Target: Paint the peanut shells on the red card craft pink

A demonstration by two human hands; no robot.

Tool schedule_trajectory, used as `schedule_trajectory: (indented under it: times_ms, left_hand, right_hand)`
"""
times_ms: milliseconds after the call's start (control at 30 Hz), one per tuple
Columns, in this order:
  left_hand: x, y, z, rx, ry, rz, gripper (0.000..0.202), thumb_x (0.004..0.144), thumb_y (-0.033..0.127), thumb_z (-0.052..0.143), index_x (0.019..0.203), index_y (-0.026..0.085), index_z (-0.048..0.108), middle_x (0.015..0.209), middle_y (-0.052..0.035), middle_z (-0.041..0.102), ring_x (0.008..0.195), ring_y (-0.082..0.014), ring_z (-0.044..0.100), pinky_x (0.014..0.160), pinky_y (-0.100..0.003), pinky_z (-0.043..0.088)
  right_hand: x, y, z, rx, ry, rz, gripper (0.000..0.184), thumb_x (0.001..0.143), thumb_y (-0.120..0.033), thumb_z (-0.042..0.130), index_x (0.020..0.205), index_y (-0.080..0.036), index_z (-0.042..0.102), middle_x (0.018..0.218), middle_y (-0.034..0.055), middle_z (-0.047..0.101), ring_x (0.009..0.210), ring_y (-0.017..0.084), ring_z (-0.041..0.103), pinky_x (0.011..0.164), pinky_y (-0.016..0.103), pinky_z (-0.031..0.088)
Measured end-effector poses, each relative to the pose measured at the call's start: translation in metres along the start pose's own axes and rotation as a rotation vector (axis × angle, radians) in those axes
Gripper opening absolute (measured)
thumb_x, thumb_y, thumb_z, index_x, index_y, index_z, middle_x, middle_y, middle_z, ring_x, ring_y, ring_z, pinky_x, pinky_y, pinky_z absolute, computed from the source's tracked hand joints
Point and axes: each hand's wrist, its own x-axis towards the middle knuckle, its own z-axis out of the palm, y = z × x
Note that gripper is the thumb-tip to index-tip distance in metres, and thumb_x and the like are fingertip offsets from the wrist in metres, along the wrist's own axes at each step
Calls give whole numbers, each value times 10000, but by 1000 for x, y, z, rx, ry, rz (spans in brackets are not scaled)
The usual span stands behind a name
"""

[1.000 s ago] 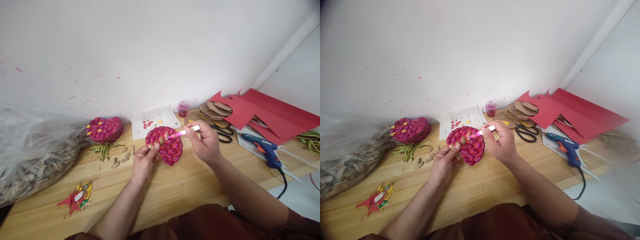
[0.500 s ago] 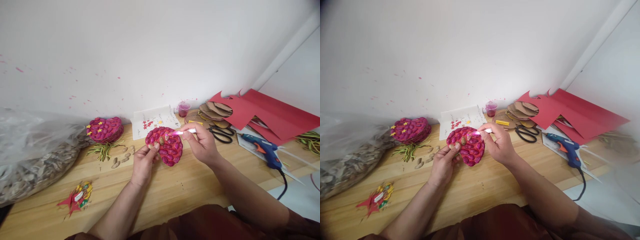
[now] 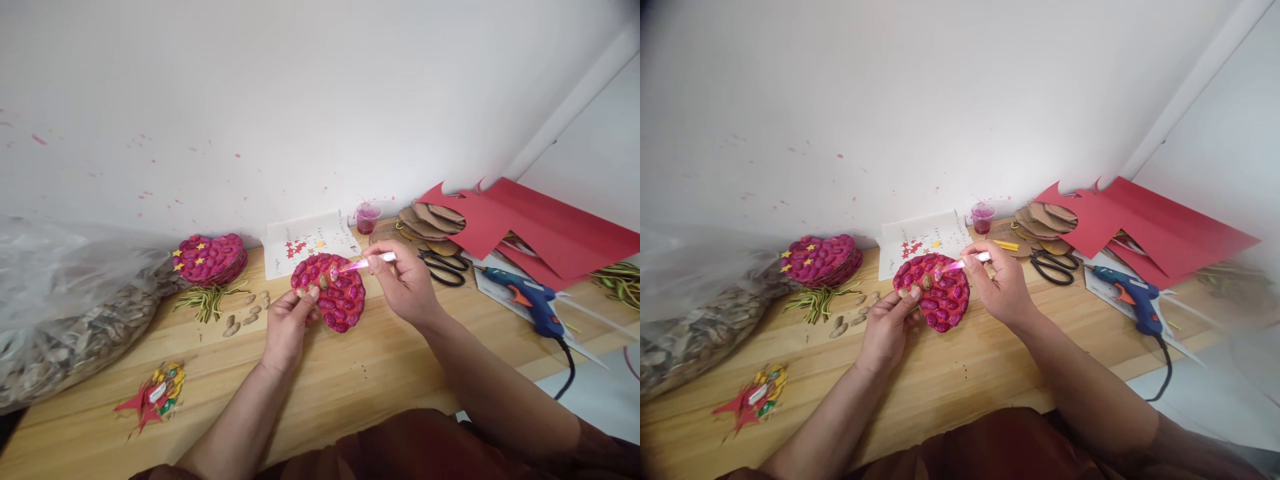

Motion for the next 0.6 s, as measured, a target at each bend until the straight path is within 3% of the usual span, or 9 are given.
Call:
schedule_trajectory:
  times_ms: [333, 600]
  left_hand:
    - [0, 2, 3, -25, 11, -7, 460, 590, 497, 1001, 710, 134, 747, 616, 16, 622, 522, -72, 470, 506, -201, 358]
    - [1, 1, 1, -38, 7, -16, 452, 609, 491, 994, 741, 134, 751, 646, 13, 633, 524, -68, 474, 512, -202, 356]
  right_hand:
    - [2, -2, -8, -139, -21, -92, 66, 988, -275, 614, 967, -232, 659, 908, 33, 729, 845, 183, 678, 764, 316, 534]
    - [3, -4, -7, -28, -2, -114, 36, 977, -262, 650, 979, -234, 672, 886, 19, 735, 800, 164, 668, 760, 311, 529]
